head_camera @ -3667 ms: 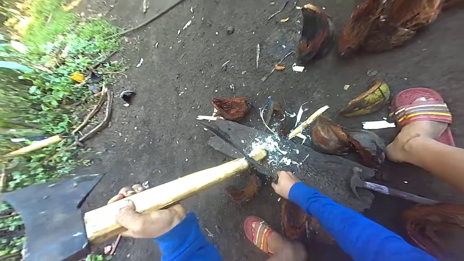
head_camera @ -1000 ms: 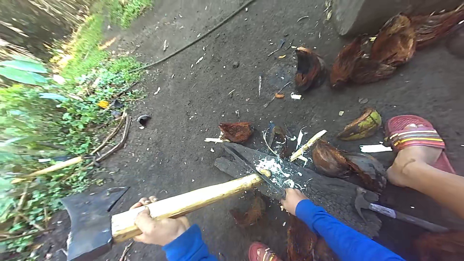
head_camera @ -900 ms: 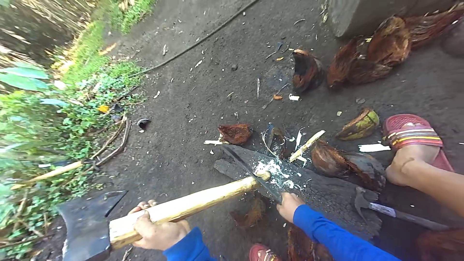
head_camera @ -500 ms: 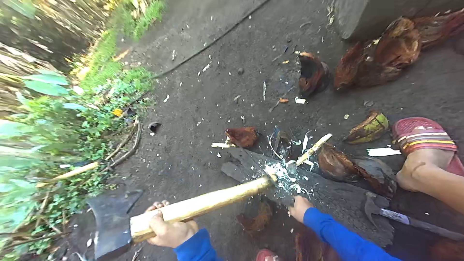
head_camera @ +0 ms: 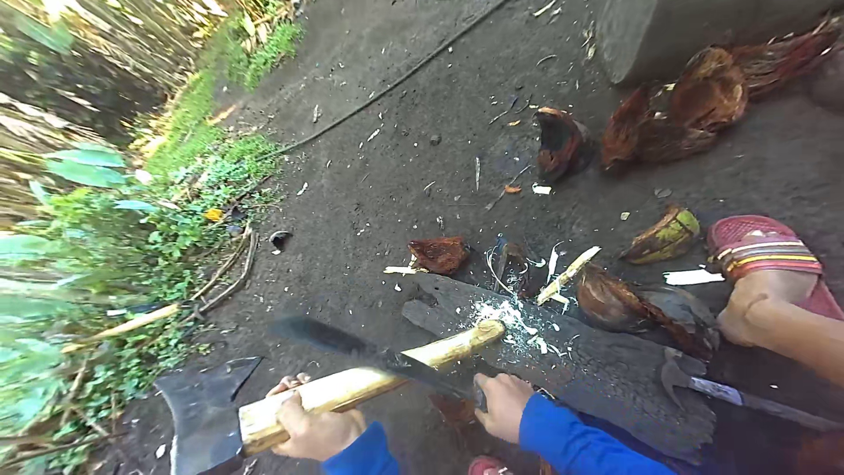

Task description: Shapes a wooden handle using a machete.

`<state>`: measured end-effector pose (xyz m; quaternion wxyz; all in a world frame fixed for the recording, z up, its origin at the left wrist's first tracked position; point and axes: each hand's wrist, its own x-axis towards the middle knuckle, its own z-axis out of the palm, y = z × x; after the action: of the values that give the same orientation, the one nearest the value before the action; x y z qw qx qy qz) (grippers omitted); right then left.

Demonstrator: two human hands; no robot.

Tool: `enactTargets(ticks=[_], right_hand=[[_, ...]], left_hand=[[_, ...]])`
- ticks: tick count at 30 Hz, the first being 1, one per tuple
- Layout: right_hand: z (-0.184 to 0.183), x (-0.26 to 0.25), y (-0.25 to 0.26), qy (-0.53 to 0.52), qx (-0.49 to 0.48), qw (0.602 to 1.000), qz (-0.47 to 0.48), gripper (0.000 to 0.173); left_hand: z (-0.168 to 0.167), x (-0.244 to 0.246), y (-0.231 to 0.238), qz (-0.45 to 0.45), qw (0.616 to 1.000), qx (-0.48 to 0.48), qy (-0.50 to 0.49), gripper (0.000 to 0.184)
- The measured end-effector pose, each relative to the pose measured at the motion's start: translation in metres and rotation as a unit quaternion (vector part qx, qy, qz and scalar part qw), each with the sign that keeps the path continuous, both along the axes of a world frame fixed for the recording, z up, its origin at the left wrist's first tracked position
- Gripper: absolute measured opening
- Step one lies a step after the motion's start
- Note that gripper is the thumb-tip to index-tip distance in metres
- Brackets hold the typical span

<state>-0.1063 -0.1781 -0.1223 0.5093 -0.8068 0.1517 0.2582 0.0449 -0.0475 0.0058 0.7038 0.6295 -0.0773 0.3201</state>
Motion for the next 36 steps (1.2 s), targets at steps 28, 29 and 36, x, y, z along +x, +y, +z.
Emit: enactTargets(ticks=[28,29,36], right_hand=[[-0.127,-0.028,-0.031,0.165,-0.002,0.969,-0.182,0.050],[-0.133,-0.030,-0.036,0.181,-0.010,0.965,-0.189,0.050],[-0.113,-0.033,-0.038,0.176,-0.034,0.970,-0.162,0.046]], left_hand=[[-0.005,0.003,0.006,-0.023,1.000,0.001,-0.008,0.021],[-0.006,0.004,0.006,-0.022,1.000,0.000,-0.009,0.021],[-0.004,-0.005,0.000,-0.034,0.999,0.009,-0.027,0.021]])
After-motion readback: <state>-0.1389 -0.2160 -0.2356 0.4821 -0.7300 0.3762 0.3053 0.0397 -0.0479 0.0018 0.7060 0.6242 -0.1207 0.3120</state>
